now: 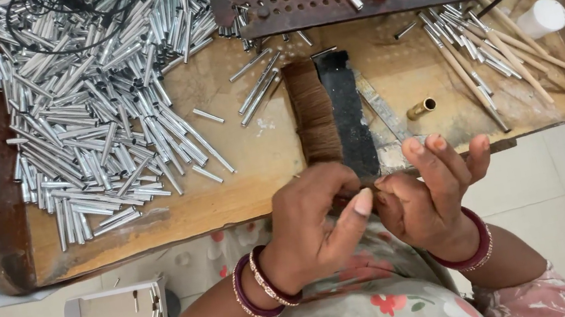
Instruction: Assembling small metal components by inserting tubes into a brush head.
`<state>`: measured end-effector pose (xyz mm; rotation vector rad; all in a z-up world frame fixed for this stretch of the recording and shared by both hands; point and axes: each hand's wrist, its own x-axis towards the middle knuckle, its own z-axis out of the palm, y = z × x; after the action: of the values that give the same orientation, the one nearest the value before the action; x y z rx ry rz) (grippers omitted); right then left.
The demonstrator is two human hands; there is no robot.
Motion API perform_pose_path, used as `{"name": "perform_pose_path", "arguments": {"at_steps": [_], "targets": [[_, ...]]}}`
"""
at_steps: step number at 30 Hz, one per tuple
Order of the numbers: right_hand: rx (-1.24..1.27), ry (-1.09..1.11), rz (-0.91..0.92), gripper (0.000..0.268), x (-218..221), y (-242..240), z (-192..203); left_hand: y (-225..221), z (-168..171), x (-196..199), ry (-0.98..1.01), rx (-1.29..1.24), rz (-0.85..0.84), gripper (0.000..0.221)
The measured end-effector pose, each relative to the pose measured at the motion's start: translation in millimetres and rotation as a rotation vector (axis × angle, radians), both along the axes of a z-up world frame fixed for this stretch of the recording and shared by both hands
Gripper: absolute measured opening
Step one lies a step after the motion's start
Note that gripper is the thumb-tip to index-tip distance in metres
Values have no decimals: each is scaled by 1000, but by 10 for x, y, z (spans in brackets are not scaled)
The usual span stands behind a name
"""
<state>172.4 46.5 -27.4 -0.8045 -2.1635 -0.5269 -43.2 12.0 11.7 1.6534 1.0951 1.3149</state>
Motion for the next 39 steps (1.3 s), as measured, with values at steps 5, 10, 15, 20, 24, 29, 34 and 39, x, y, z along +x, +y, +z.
{"name": "perform_pose_path", "arguments": {"at_steps": [5,10,15,20,24,29,34,39], "targets": [[-84,124,104,18,-50,28,210,39,-31,219,-17,195,-9,17],[-636,588,480,29,3,64,57,51,-71,348,-94,240,-46,15],[-600,877,460,18,-32,37,-95,57,-150,437,-89,246,80,14],[-591,969,188,18,383,374,-89,356,50,289,-29,231,293,15],[-695,826,55,16,516,579,-33,688,300,447,337,437,200,70],[-745,707,-6,14,516,617,93,1015,-64,852,545,312,28,86],[-757,520,-102,8,546,650,280,1145,-266,987,644,250,-46,88],[-765,266,-73,14,631,708,425,1121,-214,971,617,195,-74,89]]}}
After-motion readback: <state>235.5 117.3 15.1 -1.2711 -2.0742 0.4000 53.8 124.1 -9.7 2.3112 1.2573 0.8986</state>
